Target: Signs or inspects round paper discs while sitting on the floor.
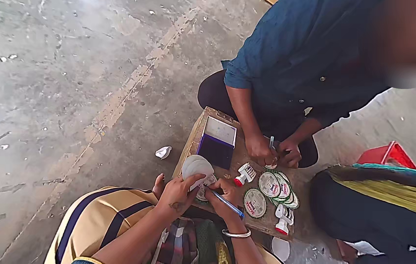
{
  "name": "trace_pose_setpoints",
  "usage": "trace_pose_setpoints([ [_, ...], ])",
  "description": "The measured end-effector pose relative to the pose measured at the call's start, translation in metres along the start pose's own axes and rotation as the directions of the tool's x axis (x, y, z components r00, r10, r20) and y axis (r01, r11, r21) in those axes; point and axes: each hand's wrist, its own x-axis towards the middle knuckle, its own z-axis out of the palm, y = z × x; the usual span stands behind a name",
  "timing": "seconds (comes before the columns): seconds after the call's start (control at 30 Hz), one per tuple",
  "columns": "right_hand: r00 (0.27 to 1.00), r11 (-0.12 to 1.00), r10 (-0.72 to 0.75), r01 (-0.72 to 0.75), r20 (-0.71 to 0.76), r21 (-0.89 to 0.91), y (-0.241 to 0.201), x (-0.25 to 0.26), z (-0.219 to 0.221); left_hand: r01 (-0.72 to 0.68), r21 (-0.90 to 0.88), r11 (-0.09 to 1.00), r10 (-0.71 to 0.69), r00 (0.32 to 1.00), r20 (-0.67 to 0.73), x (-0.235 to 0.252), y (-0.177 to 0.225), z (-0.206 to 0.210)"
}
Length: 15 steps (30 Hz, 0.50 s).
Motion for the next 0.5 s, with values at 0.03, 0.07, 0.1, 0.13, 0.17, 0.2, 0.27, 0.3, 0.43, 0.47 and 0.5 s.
trace_pose_setpoints([
  [0.03,1.000,1.000,-0.006,0.006,0.002,0.002,0.0019,0.0002,-0.0003,0.007,0.001,1.000,-0.007,1.000,0.009,0.0005,0.0009,-0.0004],
  [0.07,1.000,1.000,-0.005,0.005,-0.006,0.005,0.0031,0.0006,-0.0001,0.012,0.000,1.000,-0.012,1.000,0.012,0.0010,0.0017,-0.0004],
  [0.1,1.000,1.000,-0.002,0.002,-0.020,0.006,0.0035,0.0003,0.0010,0.010,0.003,1.000,-0.010,1.000,0.011,0.0012,0.0019,-0.0004],
  [0.13,1.000,1.000,-0.002,0.003,-0.031,0.008,0.0036,0.0001,0.0023,0.005,0.006,1.000,-0.005,1.000,0.007,0.0013,0.0015,-0.0005],
  [0.17,1.000,1.000,-0.003,0.003,-0.025,0.010,0.0030,0.0006,0.0027,0.004,0.007,1.000,-0.004,1.000,0.002,0.0016,0.0013,-0.0007],
  [0.2,1.000,1.000,0.004,-0.004,-0.010,0.011,0.0014,0.0006,0.0021,0.004,0.010,1.000,-0.004,1.000,0.000,0.0010,0.0012,-0.0008],
  [0.27,1.000,1.000,0.030,-0.030,0.004,0.002,-0.0019,0.0006,0.0005,0.007,0.007,1.000,-0.007,1.000,0.007,0.0009,0.0022,-0.0007],
  [0.3,0.999,0.999,0.040,-0.040,-0.006,-0.005,-0.0026,0.0008,0.0008,0.007,0.009,1.000,-0.007,1.000,0.009,0.0013,0.0024,-0.0005],
  [0.43,0.999,0.999,0.033,-0.033,-0.007,-0.016,0.0005,0.0005,0.0021,-0.004,0.017,1.000,0.004,1.000,-0.010,0.0004,-0.0001,0.0006],
  [0.47,0.999,0.999,0.044,-0.044,-0.001,-0.015,-0.0009,0.0003,0.0014,0.000,0.011,1.000,0.000,1.000,-0.002,-0.0001,0.0006,0.0001],
  [0.5,0.999,0.998,0.054,-0.054,-0.009,-0.021,-0.0023,0.0001,0.0014,0.008,0.003,1.000,-0.008,1.000,0.008,-0.0003,0.0018,-0.0006],
])
